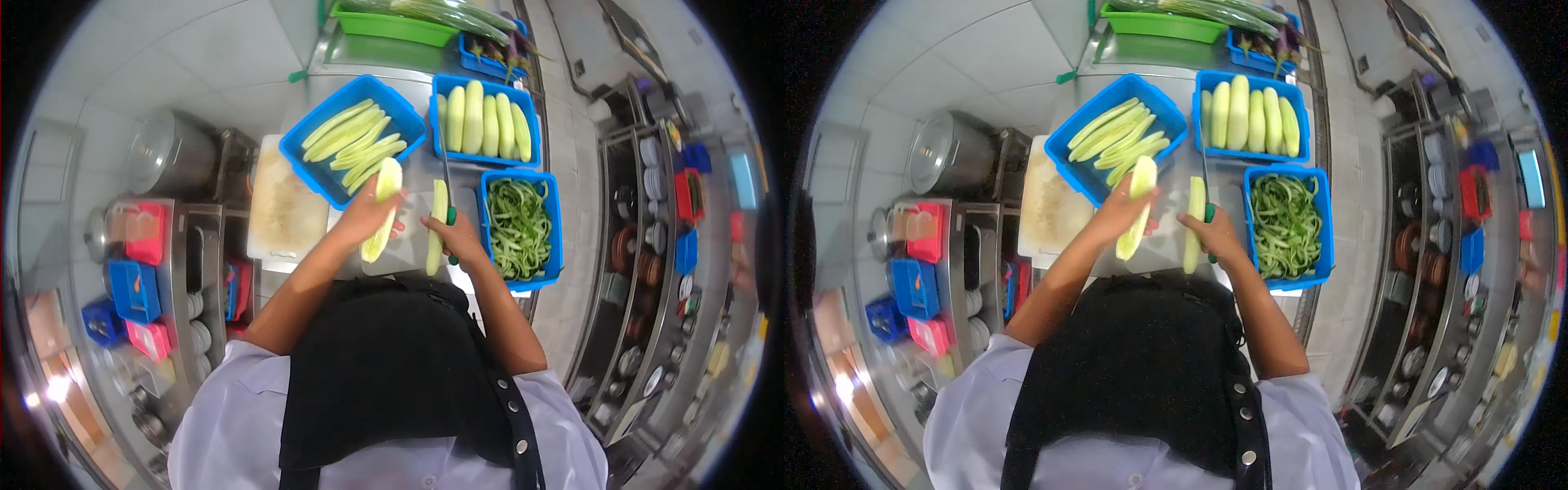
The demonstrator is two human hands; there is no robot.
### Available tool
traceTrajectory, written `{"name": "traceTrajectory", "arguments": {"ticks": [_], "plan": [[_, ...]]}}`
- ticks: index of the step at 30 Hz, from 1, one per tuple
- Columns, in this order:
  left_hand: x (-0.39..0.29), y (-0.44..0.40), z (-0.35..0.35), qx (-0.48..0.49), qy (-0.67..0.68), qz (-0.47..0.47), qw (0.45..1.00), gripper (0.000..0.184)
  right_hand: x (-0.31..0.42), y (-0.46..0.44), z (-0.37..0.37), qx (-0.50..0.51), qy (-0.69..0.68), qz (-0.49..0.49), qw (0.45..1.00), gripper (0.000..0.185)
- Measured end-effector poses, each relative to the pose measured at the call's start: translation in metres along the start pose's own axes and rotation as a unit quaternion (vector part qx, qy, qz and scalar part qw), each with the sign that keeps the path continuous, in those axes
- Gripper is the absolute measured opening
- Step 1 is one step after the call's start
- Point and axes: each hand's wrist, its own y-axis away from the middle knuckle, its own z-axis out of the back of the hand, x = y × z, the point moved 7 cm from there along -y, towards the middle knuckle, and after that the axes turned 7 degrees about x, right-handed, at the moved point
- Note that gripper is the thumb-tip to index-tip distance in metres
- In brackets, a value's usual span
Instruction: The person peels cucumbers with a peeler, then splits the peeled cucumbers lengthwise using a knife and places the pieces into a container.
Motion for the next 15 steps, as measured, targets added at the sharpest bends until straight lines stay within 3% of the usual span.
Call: {"name": "traceTrajectory", "arguments": {"ticks": [2,4,6,8,9,13,15], "plan": [[0.016,-0.001,0.011,0.02,0.19,0.038,0.981,0.047,-0.029,-0.002,0.008,-0.006,-0.011,0.011,1.0,0.033],[0.022,-0.002,0.019,0.004,0.198,0.038,0.98,0.045,-0.05,-0.005,0.016,-0.036,0.012,0.021,0.999,0.03],[0.023,-0.001,0.025,-0.018,0.212,0.033,0.977,0.045,-0.066,-0.011,0.019,-0.033,-0.053,0.023,0.998,0.028],[0.025,0.0,0.024,-0.039,0.33,0.014,0.943,0.046,-0.077,-0.018,0.02,-0.031,0.041,0.022,0.998,0.028],[0.028,-0.002,0.026,-0.042,0.331,0.014,0.943,0.046,-0.083,-0.02,0.024,-0.08,0.085,0.021,0.993,0.028],[0.039,-0.009,0.036,-0.08,0.346,0.001,0.935,0.047,-0.089,-0.032,0.03,-0.101,0.128,0.014,0.986,0.029],[0.043,-0.013,0.042,-0.087,0.332,-0.001,0.939,0.049,-0.083,-0.035,0.04,-0.164,0.23,0.08,0.956,0.03]]}}
